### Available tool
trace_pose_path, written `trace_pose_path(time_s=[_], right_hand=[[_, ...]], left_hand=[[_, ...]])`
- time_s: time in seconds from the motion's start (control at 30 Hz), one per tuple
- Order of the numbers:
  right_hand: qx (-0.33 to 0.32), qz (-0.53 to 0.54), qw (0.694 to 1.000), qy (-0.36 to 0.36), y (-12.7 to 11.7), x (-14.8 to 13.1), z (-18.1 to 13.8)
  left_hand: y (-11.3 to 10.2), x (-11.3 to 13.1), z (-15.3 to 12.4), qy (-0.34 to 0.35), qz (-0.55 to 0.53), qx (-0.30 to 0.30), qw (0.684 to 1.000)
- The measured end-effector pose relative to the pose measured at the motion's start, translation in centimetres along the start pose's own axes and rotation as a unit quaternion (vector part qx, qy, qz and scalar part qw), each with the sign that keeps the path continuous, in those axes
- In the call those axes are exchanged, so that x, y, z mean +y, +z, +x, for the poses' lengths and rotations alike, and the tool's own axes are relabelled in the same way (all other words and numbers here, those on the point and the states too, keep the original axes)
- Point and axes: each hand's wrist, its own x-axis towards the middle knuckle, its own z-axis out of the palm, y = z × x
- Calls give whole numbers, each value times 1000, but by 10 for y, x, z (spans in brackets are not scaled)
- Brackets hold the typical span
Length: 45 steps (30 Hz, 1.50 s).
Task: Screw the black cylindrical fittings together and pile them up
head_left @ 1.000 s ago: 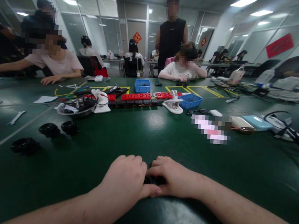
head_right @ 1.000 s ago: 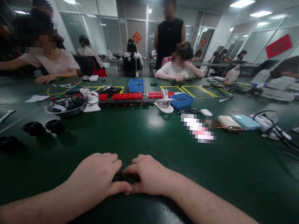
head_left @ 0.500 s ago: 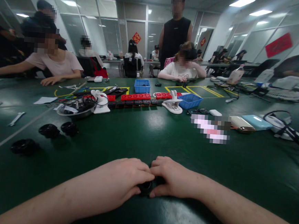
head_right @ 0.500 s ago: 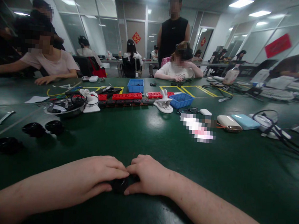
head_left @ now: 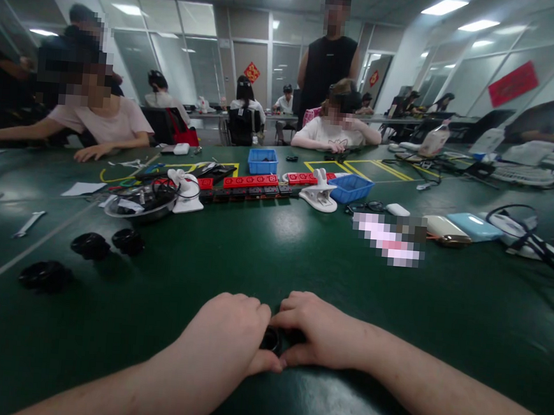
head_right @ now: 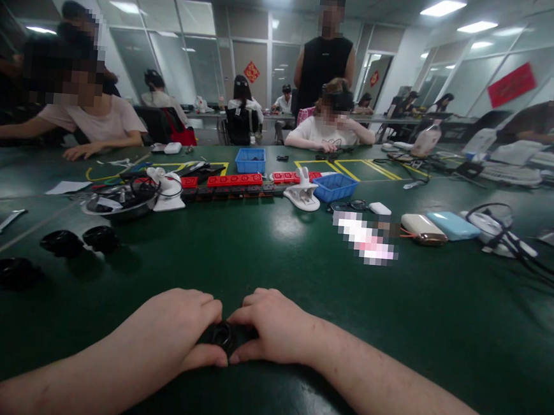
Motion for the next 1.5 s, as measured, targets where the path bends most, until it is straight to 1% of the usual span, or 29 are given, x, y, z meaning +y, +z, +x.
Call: trace_pose_path(time_s=[0.13,0.2,0.27,0.33,0.4,0.5,0.53,0.63,0.73,0.8,0.9,1.03,1.1,1.23,1.3,1.5], right_hand=[[-1,-3,1000,6,1,-1,0],[1,-10,1000,10,1,-1,0],[2,-15,1000,11,0,-2,-1],[0,-10,1000,10,-1,-2,-1],[-2,-6,1000,6,-1,-1,-1],[1,-3,1000,-6,0,0,-1],[3,0,1000,-9,0,0,0],[2,5,1000,-8,1,1,0],[4,0,1000,-6,1,0,-1],[5,-3,1000,-7,1,0,-1],[3,-8,1000,-7,0,-1,-1],[7,-9,1000,-4,0,0,-1],[8,-12,1000,-2,1,0,-1],[10,-23,1000,-6,2,1,-2],[11,-23,1000,-10,2,1,-1],[3,-24,1000,1,0,-2,-1]], left_hand=[[9,2,0,-5,23,43,999],[10,-2,-2,-11,26,46,999],[6,-9,-7,-1,7,45,999],[0,-18,-13,30,-32,68,997],[-4,-25,-17,85,-84,86,989],[-5,-31,-17,182,-154,78,968],[-4,-32,-15,204,-168,71,962],[-1,-32,-10,235,-188,45,953],[0,-31,-6,243,-190,15,951],[-1,-30,-6,238,-182,11,954],[0,-28,-5,220,-163,24,962],[2,-21,-3,181,-123,31,975],[4,-15,-2,141,-99,24,985],[8,-2,-1,32,-42,14,999],[12,3,-1,5,-15,28,999],[21,8,1,-31,22,80,996]])
